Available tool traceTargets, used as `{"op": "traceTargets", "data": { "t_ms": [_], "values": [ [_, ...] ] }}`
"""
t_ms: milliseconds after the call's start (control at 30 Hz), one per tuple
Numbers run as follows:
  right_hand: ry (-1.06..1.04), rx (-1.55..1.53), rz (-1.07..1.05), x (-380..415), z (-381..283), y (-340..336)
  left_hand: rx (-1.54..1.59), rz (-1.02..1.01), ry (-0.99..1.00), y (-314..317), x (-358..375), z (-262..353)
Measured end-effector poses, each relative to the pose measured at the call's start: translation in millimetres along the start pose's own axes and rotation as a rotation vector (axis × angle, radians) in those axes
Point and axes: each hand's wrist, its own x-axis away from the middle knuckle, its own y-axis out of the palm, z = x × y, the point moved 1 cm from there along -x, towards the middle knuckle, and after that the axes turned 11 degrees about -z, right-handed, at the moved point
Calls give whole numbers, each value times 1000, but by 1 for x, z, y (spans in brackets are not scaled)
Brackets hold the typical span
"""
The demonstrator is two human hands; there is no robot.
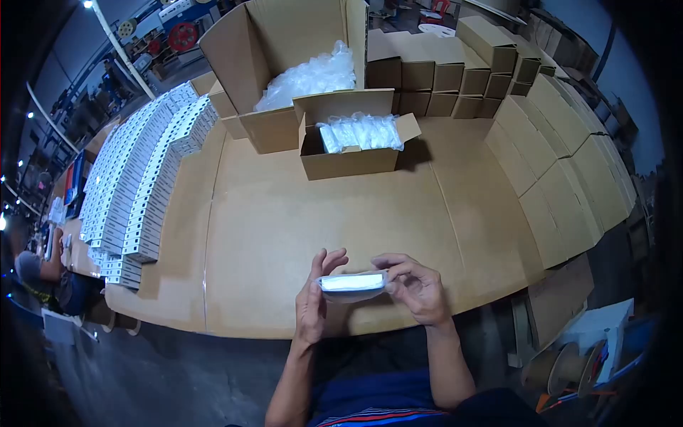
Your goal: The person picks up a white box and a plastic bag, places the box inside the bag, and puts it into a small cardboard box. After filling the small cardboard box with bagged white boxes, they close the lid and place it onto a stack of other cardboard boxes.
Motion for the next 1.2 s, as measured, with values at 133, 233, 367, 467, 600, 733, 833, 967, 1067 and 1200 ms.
{"op": "traceTargets", "data": {
  "t_ms": [133, 233, 367, 467, 600, 733, 833, 967, 1067, 1200],
  "values": [
    [98, -142, 5, 1, 3, -2, 81, -6, 60, 0, -1, -6],
    [93, -260, 26, 2, 9, 3, 116, 9, 54, 2, 1, -8],
    [137, -25, -63, 1, 3, 1, 102, 1, 43, -1, 1, -8],
    [50, 182, -166, -6, -5, -5, 107, -1, 9, -2, 2, -4],
    [50, 632, -137, -14, -29, -9, -127, -33, -73, -8, 0, 6],
    [60, 600, -218, -20, -52, -4, -121, 8, -38, -7, 0, 3],
    [63, 229, -109, -16, -36, -7, -68, 48, -11, -7, 1, -1],
    [-36, -381, 64, -16, -1, 15, 70, 166, -6, 7, -6, -1],
    [81, -204, 51, -7, 9, 28, 106, 230, -8, 14, -9, 5],
    [136, -101, 138, 0, 30, 29, 186, 189, 31, 11, -12, 7]
  ]
}}
